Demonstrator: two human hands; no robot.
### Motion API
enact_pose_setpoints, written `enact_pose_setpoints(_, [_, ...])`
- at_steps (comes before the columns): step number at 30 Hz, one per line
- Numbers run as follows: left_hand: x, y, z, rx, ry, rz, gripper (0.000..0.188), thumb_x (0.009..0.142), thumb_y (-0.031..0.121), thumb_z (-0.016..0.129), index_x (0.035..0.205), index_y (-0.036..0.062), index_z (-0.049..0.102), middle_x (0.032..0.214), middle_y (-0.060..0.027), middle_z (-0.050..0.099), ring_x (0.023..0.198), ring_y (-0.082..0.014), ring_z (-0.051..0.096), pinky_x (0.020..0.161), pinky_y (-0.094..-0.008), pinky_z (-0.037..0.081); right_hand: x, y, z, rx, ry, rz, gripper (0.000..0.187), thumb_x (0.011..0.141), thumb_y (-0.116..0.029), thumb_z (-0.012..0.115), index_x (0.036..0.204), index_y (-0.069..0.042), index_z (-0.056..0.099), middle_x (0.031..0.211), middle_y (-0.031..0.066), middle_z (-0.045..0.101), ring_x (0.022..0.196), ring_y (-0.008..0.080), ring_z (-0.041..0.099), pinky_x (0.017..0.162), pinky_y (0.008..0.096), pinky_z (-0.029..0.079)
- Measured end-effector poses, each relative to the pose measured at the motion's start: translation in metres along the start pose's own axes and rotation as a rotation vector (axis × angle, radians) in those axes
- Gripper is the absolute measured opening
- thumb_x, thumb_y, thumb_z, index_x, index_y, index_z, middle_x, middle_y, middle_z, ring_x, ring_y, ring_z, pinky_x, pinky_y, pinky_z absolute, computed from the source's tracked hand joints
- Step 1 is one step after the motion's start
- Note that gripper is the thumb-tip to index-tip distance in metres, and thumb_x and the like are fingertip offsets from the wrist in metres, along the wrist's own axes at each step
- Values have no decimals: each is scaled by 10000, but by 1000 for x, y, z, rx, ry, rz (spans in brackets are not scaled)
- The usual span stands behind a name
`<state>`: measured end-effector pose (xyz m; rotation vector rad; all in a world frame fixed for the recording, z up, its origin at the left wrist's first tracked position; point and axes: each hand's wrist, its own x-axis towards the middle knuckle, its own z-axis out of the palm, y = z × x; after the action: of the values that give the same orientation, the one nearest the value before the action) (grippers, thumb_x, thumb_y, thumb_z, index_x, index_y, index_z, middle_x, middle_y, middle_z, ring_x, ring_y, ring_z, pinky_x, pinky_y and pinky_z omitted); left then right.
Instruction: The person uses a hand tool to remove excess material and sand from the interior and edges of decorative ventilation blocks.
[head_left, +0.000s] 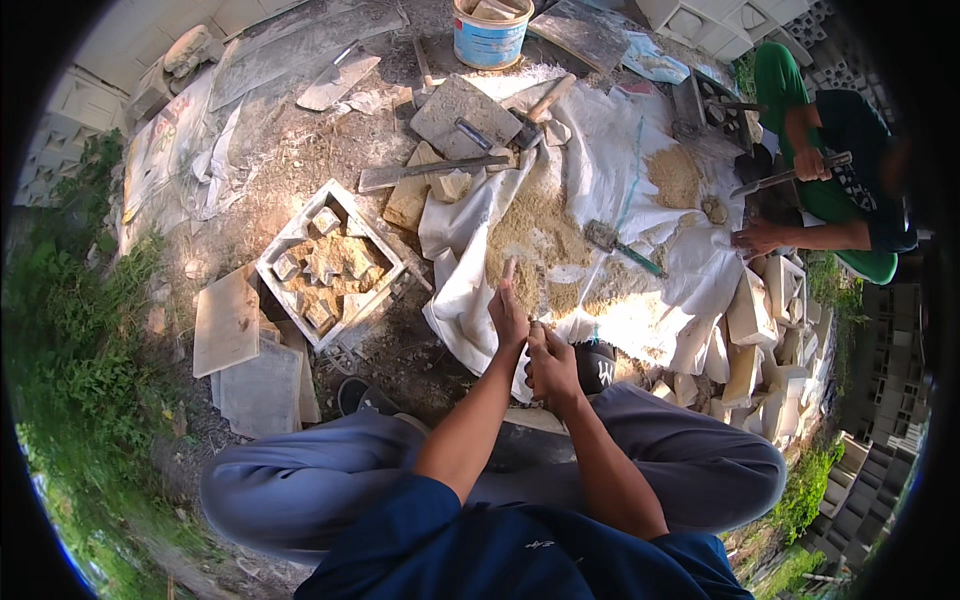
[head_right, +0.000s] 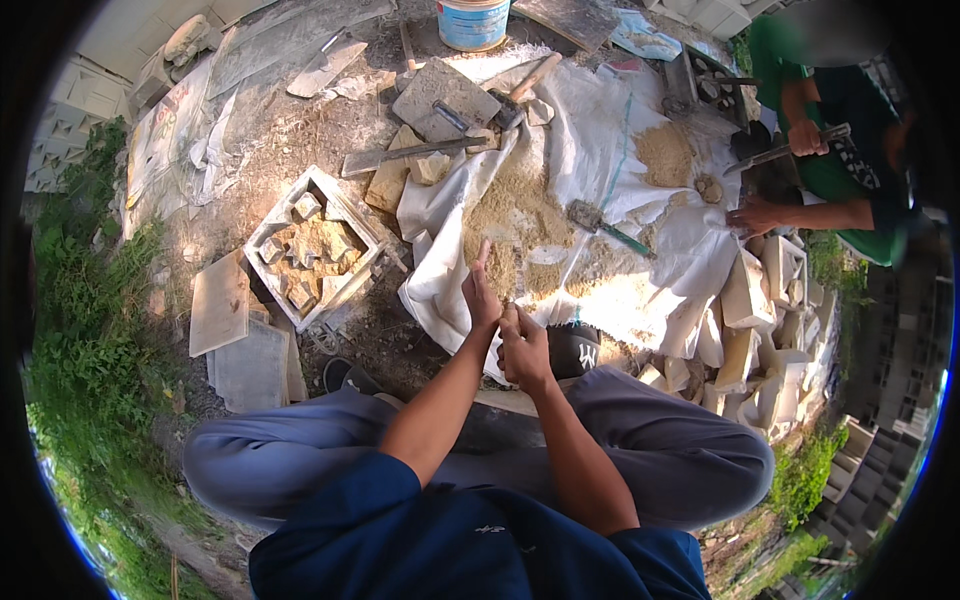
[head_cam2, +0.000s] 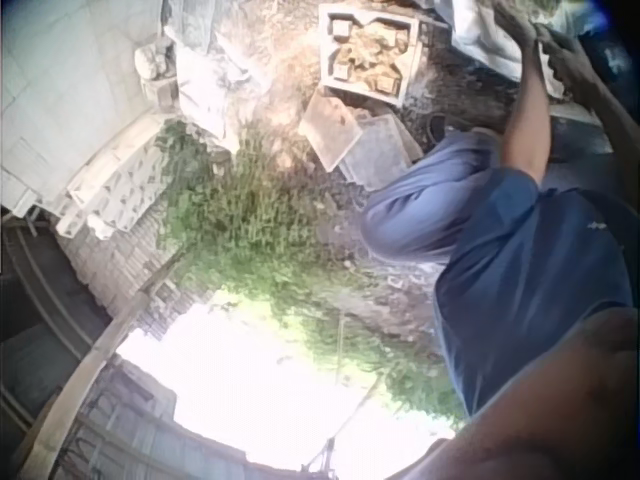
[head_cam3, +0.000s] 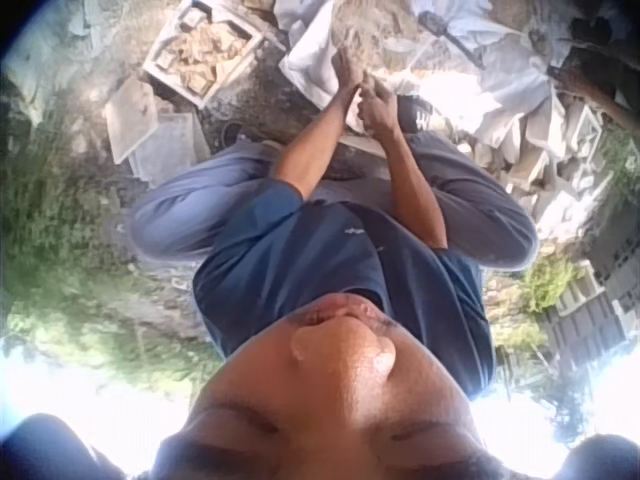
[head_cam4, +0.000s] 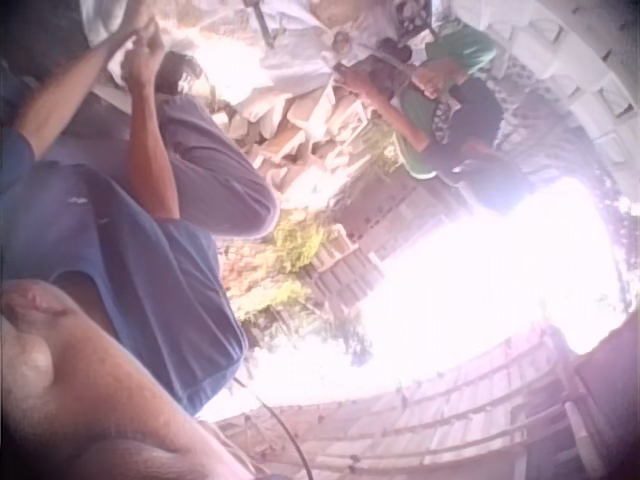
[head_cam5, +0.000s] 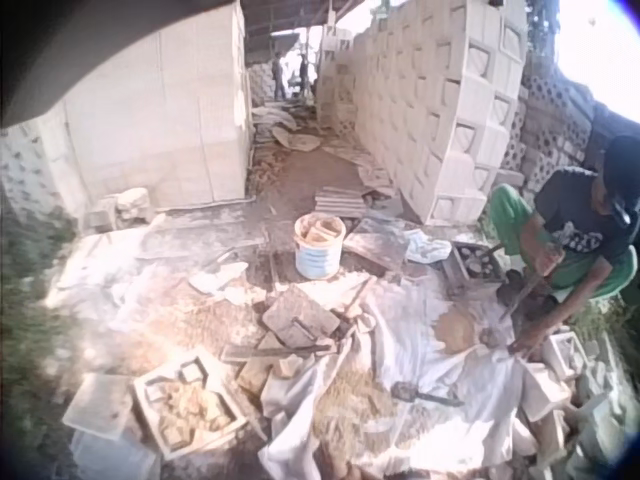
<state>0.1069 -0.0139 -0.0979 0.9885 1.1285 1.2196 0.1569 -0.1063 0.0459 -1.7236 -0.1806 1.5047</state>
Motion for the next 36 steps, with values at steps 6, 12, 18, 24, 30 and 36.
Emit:
enact_pose_setpoints(6, [30,75,-4,25,-24,75,549,1143,333,298,1485,-20,542,1511,-214,563,1431,-322,508,1199,-386,353,-19,-44,31,-67,-46,-127,339,1058,-183,592,1367,-43,608,767,2,548,548,96,544,444,286,468])
enact_pose_setpoints(12, [61,146,-45,176,104,343,472,1143,221,324,1483,-40,522,1493,-259,559,1444,-387,490,1195,-414,373,-45,-84,90,-96,-125,-177,203,1066,-193,577,1150,-25,654,810,22,560,541,110,543,434,288,456])
enact_pose_setpoints(18, [90,176,-125,179,416,204,494,1131,330,379,1448,8,577,1266,-258,631,1180,-376,595,981,-449,475,-49,-102,171,-221,-327,-189,238,1053,-150,572,1261,-42,612,830,15,558,586,121,552,455,287,452])
enact_pose_setpoints(24, [124,188,-232,265,617,419,493,1131,340,393,1428,3,595,1100,-211,646,957,-321,599,857,-432,467,-33,-81,266,-352,-534,-225,145,1048,-141,601,1151,-43,634,832,23,580,560,122,563,446,294,456])
enact_pose_setpoints(30, [142,206,-298,460,561,408,508,1142,279,325,1498,-39,499,1480,-289,551,1402,-416,515,1151,-454,411,9,-46,325,-655,-401,-626,403,956,-104,656,1318,66,607,834,151,650,682,290,669,667,410,551])
enact_pose_setpoints(36, [145,192,-335,128,438,323,716,1145,479,145,1529,-19,486,1556,-243,504,1470,-338,456,1235,-410,292,9,-29,338,-953,-359,-997,670,871,-16,601,1488,132,386,1178,394,587,1059,524,615,900,542,529])
